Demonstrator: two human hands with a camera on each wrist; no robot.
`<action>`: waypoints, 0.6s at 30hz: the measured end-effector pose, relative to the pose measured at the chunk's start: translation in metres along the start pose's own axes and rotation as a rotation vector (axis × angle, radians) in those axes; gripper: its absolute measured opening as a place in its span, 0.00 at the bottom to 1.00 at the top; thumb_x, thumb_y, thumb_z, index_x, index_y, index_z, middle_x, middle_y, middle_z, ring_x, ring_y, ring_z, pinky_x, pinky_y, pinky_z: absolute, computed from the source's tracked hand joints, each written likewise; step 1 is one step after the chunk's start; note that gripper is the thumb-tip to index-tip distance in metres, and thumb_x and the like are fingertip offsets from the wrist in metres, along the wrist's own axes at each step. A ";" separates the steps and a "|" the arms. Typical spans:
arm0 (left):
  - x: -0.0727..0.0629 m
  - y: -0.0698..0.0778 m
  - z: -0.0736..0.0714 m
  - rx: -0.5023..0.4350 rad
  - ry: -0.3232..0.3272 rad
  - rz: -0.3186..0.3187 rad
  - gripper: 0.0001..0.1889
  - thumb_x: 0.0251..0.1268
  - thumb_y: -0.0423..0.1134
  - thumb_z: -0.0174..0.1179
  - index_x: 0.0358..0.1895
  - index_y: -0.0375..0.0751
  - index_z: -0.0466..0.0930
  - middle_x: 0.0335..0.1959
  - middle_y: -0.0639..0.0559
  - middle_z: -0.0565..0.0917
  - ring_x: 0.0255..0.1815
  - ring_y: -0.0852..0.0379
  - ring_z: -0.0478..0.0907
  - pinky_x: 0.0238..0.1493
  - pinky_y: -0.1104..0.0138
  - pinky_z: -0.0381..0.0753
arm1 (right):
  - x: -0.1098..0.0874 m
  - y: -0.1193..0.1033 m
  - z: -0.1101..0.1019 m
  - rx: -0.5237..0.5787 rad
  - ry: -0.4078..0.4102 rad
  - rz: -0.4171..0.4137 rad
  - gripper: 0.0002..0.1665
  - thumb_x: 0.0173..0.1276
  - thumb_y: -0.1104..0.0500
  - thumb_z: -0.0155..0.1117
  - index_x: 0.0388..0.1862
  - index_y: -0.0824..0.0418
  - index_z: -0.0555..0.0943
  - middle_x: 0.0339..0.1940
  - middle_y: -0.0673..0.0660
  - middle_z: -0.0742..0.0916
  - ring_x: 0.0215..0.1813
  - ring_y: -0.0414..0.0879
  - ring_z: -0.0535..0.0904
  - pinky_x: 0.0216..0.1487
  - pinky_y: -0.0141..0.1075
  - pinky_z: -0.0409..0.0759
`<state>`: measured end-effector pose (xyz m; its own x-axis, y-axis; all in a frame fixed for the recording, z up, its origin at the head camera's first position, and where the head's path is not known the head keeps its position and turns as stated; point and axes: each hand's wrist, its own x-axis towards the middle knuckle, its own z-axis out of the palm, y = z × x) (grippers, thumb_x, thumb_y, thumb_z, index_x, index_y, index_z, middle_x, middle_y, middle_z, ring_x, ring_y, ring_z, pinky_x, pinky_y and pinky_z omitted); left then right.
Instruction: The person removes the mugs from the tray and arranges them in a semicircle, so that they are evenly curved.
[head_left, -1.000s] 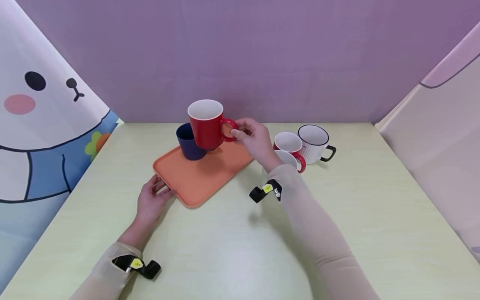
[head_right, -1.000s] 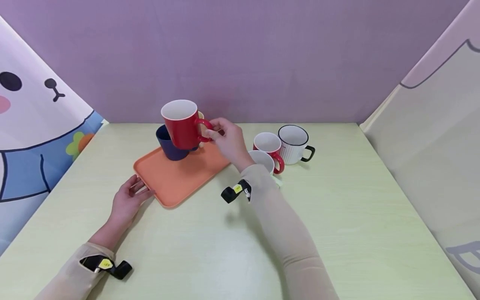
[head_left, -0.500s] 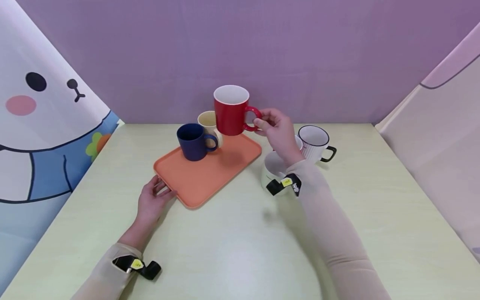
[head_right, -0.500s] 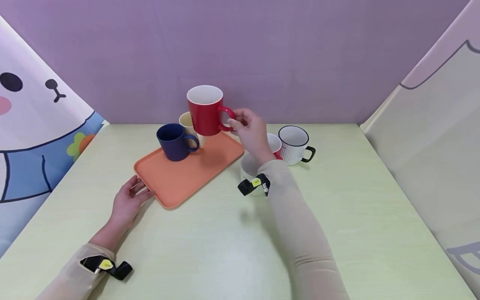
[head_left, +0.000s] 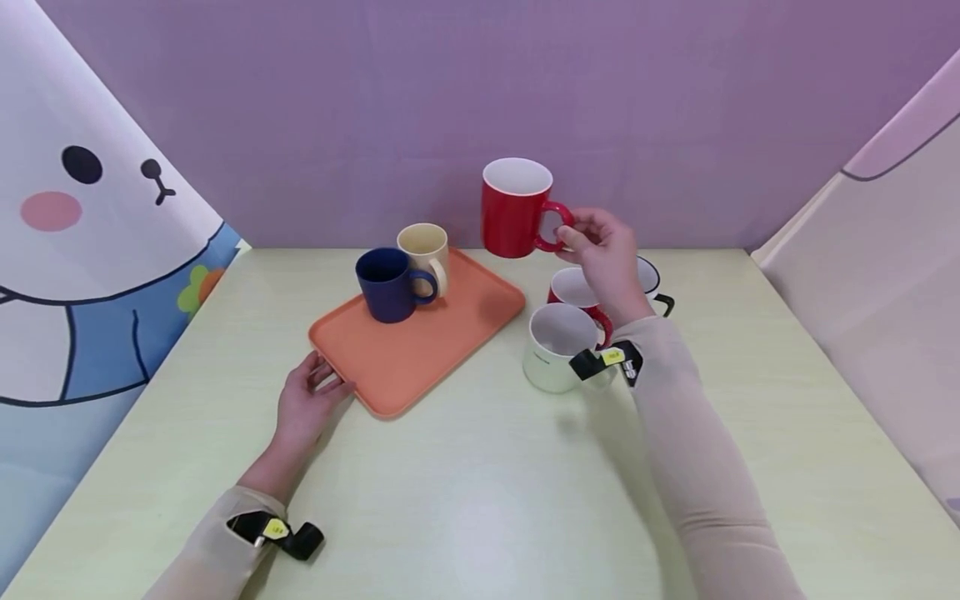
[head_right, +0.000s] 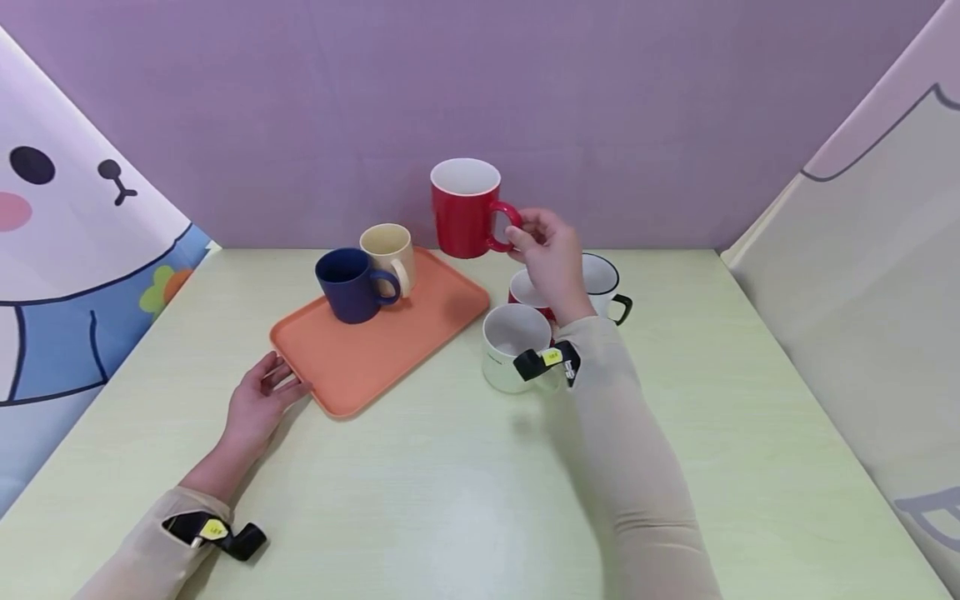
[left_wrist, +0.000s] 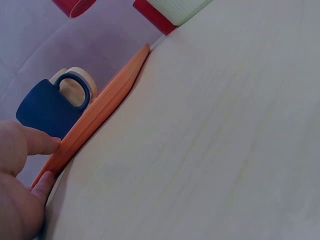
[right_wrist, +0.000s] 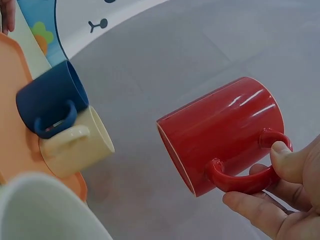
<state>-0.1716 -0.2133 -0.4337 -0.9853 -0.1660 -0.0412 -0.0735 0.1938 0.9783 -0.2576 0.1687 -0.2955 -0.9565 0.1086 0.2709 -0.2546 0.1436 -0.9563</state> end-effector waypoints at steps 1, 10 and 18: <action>0.000 0.000 0.000 -0.002 -0.001 0.004 0.40 0.63 0.20 0.61 0.77 0.29 0.53 0.67 0.32 0.66 0.55 0.58 0.74 0.49 0.82 0.79 | 0.000 0.000 -0.003 -0.007 0.007 -0.001 0.16 0.70 0.62 0.66 0.55 0.67 0.80 0.47 0.61 0.84 0.51 0.52 0.81 0.47 0.34 0.86; -0.003 0.001 -0.002 -0.033 -0.001 0.019 0.39 0.62 0.18 0.60 0.76 0.27 0.53 0.66 0.30 0.66 0.46 0.70 0.75 0.48 0.82 0.79 | -0.005 -0.008 -0.029 -0.052 0.086 0.024 0.17 0.71 0.60 0.65 0.56 0.65 0.80 0.48 0.59 0.84 0.51 0.50 0.81 0.47 0.33 0.86; -0.006 0.002 -0.003 -0.024 -0.014 0.015 0.39 0.62 0.19 0.60 0.76 0.27 0.53 0.66 0.31 0.66 0.45 0.71 0.75 0.48 0.81 0.80 | -0.009 -0.003 -0.052 -0.049 0.146 0.000 0.16 0.70 0.62 0.65 0.54 0.67 0.80 0.43 0.55 0.84 0.48 0.48 0.83 0.43 0.28 0.85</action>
<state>-0.1657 -0.2153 -0.4309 -0.9883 -0.1497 -0.0286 -0.0547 0.1732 0.9834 -0.2411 0.2186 -0.2897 -0.9247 0.2497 0.2873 -0.2439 0.1907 -0.9509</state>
